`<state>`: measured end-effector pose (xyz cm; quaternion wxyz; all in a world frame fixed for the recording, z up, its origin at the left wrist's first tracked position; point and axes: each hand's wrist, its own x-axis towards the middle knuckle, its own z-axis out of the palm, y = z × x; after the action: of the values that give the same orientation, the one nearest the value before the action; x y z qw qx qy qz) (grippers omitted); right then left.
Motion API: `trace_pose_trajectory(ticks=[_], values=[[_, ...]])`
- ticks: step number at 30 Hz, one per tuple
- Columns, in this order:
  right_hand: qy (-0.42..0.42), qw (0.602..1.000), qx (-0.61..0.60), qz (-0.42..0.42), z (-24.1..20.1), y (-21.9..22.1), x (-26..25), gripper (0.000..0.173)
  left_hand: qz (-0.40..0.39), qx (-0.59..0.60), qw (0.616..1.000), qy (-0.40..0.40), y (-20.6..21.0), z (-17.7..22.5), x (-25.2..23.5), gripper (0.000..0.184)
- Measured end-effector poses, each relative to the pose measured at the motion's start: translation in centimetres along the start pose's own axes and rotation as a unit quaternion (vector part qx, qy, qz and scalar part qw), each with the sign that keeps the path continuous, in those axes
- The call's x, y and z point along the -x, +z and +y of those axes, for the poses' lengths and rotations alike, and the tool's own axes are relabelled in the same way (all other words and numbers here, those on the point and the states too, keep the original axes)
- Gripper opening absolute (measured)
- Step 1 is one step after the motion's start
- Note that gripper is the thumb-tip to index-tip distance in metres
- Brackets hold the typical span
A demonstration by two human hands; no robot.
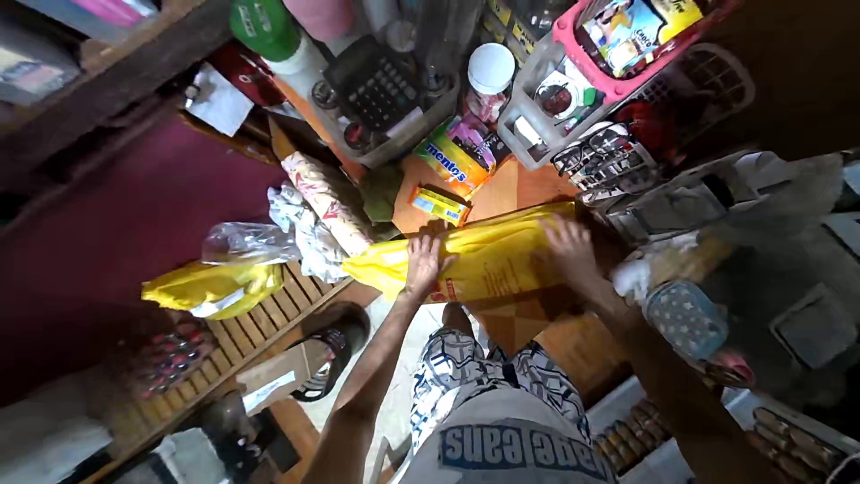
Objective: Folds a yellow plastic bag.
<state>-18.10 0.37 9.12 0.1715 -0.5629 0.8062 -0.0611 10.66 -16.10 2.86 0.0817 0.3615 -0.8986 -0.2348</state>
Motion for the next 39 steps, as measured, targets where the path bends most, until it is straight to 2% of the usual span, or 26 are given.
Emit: trace_pose_trajectory(ticks=[2, 4, 7, 9, 12, 14, 16, 18, 20, 21, 22, 24, 25, 26, 27, 29, 31, 33, 35, 37, 39], values=[[-0.094, 0.995, 0.01, -0.035, -0.4, 0.8, -1.6, 0.062, -0.001, 0.023, 0.999, 0.042, 1.1, -1.2, -0.3, 0.036], [-0.108, 0.991, -0.004, -0.08, 0.5, 0.8, -3.3, 0.045, 0.008, 0.044, 0.996, 0.082, 1.2, -1.9, -0.6, 0.03], [-0.107, 0.987, -0.066, -0.101, 2.3, -0.2, -4.4, 0.044, 0.003, 0.054, 0.993, 0.102, -0.6, -1.7, 0.0, 0.043], [-0.1, 0.984, -0.092, -0.113, 3.2, -1.1, -4.4, 0.05, -0.041, 0.045, 0.994, 0.092, -1.4, -2.1, 0.6, 0.052], [-0.08, 0.988, -0.087, -0.105, 3.9, -2.1, -3.9, 0.057, -0.114, 0.03, 0.993, 0.012, -2.3, -1.8, 0.9, 0.083], [-0.069, 0.991, -0.052, -0.103, 3.9, -2.2, -4.4, 0.06, -0.139, 0.027, 0.989, -0.027, -2.8, -1.1, 0.0, 0.088], [-0.08, 0.99, -0.006, -0.113, 3.9, -1.3, -5.1, 0.057, -0.166, 0.024, 0.984, -0.054, -2.8, -0.9, -0.6, 0.081], [-0.104, 0.985, 0.043, -0.127, 3.3, -1.0, -5.3, 0.037, -0.177, -0.008, 0.984, -0.032, -2.7, -0.9, -0.7, 0.06], [-0.148, 0.977, 0.084, -0.126, 2.4, -2.5, -4.6, 0.026, -0.177, -0.023, 0.984, 0.008, -3.2, -0.7, 0.0, 0.041], [-0.182, 0.975, 0.088, -0.093, 2.1, -3.8, -3.8, 0.024, -0.155, -0.023, 0.987, 0.026, -4.5, 0.0, 0.6, 0.037], [-0.218, 0.972, 0.081, -0.033, 2.2, -5.5, -2.6, 0.024, -0.099, -0.028, 0.994, 0.041, -6.4, 1.2, 1.7, 0.034], [-0.249, 0.959, 0.048, 0.129, 2.9, -8.1, 1.4, 0.024, 0.095, -0.055, 0.991, 0.081, -9.4, 3.8, 4.5, 0.023], [-0.247, 0.948, 0.043, 0.197, 3.6, -8.0, 3.7, 0.023, 0.178, -0.082, 0.975, 0.101, -9.3, 4.3, 5.9, 0.019], [-0.241, 0.943, 0.037, 0.228, 4.4, -6.5, 5.7, 0.023, 0.215, -0.108, 0.964, 0.108, -8.1, 4.1, 7.1, 0.014], [-0.236, 0.946, 0.029, 0.221, 5.5, -3.8, 7.5, 0.025, 0.193, -0.116, 0.969, 0.105, -6.1, 3.5, 8.2, 0.012], [-0.229, 0.96, 0.01, 0.16, 7.9, 2.6, 9.6, 0.026, 0.06, -0.1, 0.989, 0.09, -1.7, 1.6, 8.9, 0.016], [-0.218, 0.971, -0.05, 0.085, 9.1, 5.8, 10.4, 0.025, -0.054, -0.07, 0.992, 0.087, 0.3, 0.5, 8.3, 0.024], [-0.155, 0.98, -0.126, 0.013, 9.1, 5.1, 10.3, 0.028, -0.093, -0.028, 0.993, 0.072, -0.6, 0.6, 7.5, 0.025], [-0.024, 0.984, -0.155, -0.089, 8.0, 2.4, 8.7, 0.034, -0.132, 0.003, 0.991, 0.029, -2.8, 0.7, 6.3, 0.027], [0.087, 0.97, -0.15, -0.171, 7.2, 0.7, 5.6, 0.043, -0.192, 0.026, 0.98, -0.047, -4.5, 0.7, 4.2, 0.038], [0.154, 0.958, -0.132, -0.202, 6.3, 0.1, 3.2, 0.049, -0.241, 0.052, 0.96, -0.133, -4.8, 0.2, 1.5, 0.048]])
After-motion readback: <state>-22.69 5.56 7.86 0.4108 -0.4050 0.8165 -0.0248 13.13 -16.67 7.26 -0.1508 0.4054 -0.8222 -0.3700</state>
